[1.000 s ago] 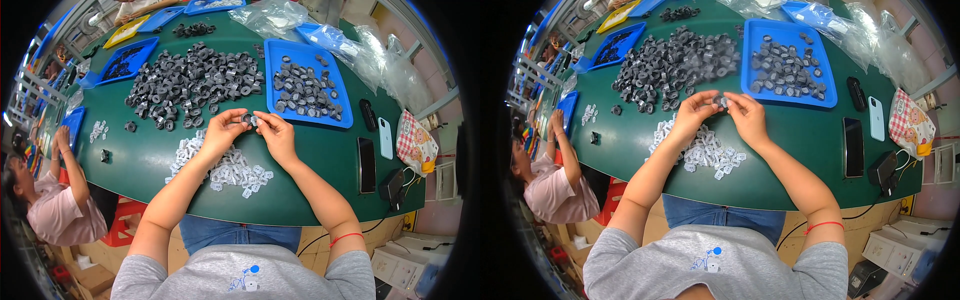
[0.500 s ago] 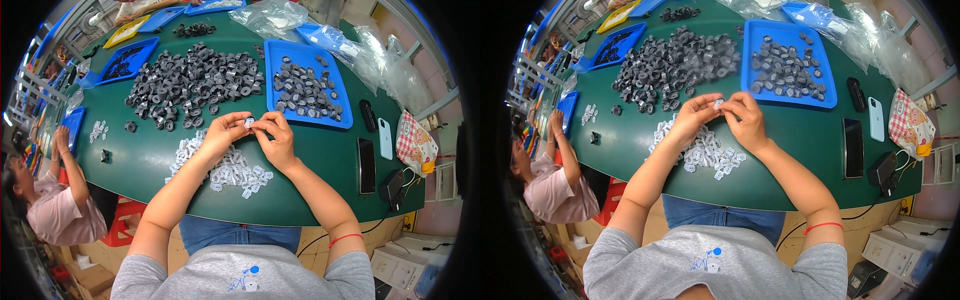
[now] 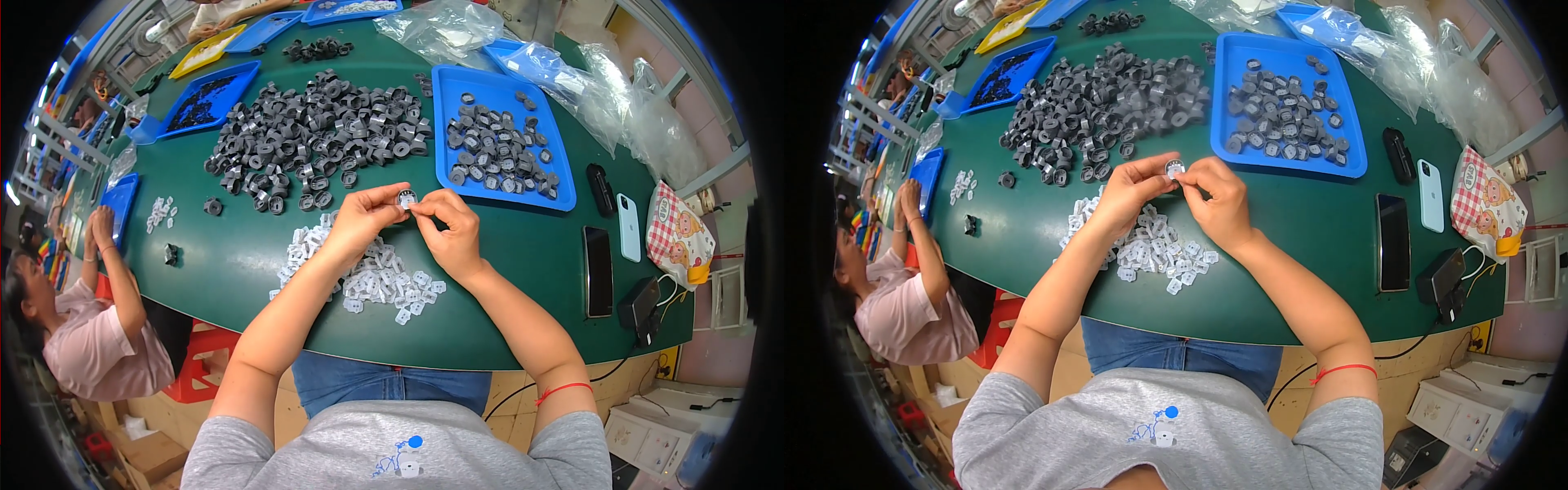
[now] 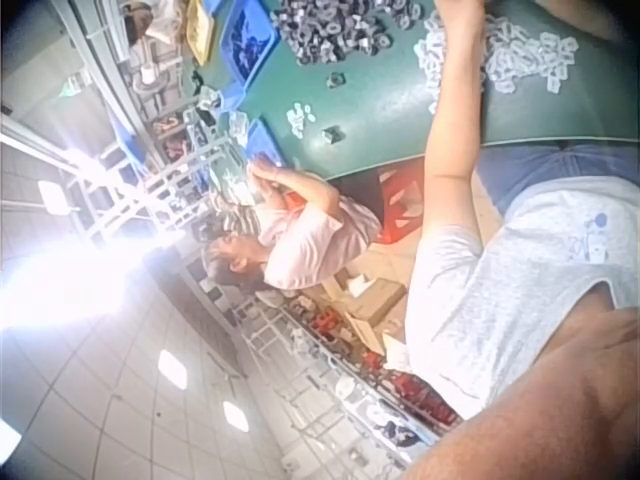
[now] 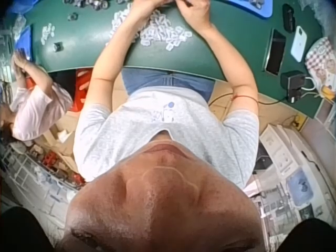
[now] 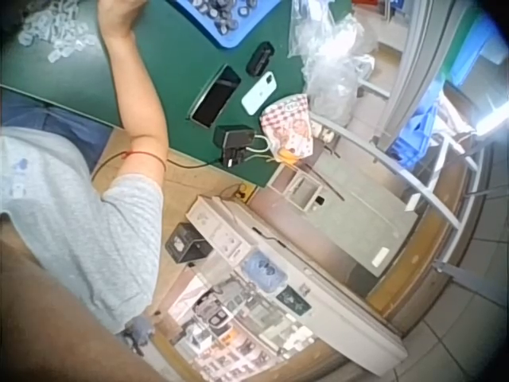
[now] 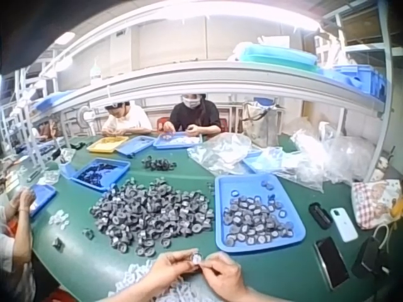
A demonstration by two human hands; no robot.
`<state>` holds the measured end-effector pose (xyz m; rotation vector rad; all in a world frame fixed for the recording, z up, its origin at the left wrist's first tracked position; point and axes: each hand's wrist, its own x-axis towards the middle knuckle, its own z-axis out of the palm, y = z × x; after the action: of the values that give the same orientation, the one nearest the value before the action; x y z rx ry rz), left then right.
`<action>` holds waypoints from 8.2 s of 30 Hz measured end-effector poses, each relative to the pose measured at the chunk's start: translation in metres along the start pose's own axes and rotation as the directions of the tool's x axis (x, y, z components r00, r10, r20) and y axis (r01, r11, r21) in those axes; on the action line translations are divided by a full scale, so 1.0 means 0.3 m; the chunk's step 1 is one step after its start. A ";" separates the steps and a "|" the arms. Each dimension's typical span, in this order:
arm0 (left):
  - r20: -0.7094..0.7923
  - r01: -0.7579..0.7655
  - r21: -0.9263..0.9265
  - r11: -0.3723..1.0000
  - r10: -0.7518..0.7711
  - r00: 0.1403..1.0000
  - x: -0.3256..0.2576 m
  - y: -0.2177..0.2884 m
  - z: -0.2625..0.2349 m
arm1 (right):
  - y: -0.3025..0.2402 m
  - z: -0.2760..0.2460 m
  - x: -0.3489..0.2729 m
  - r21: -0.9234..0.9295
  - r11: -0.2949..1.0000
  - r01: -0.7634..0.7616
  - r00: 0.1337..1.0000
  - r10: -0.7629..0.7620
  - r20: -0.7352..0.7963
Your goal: The person assembles plastic parts by fitting small white inserts into gray plastic casings by hand.
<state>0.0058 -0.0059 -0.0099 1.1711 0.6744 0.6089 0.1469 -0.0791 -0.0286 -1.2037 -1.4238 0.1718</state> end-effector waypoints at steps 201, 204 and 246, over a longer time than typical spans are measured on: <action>0.030 -0.242 0.383 0.891 0.250 0.968 0.003 -0.006 -0.014 | 0.004 -0.019 0.016 0.485 0.594 -0.642 0.754 0.374 0.540; 0.008 -0.286 0.556 0.780 0.339 0.941 0.010 0.012 -0.042 | 0.011 -0.031 0.037 0.505 0.614 -0.607 0.793 0.428 0.433; 0.037 -0.132 0.299 0.945 0.127 0.991 0.009 0.037 -0.033 | -0.001 0.009 0.010 0.462 0.648 -0.606 0.785 0.581 0.214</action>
<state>-0.0007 0.0054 -0.0023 1.5132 0.6957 0.6195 0.1454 -0.0757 -0.0272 -1.1710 -0.8699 0.9915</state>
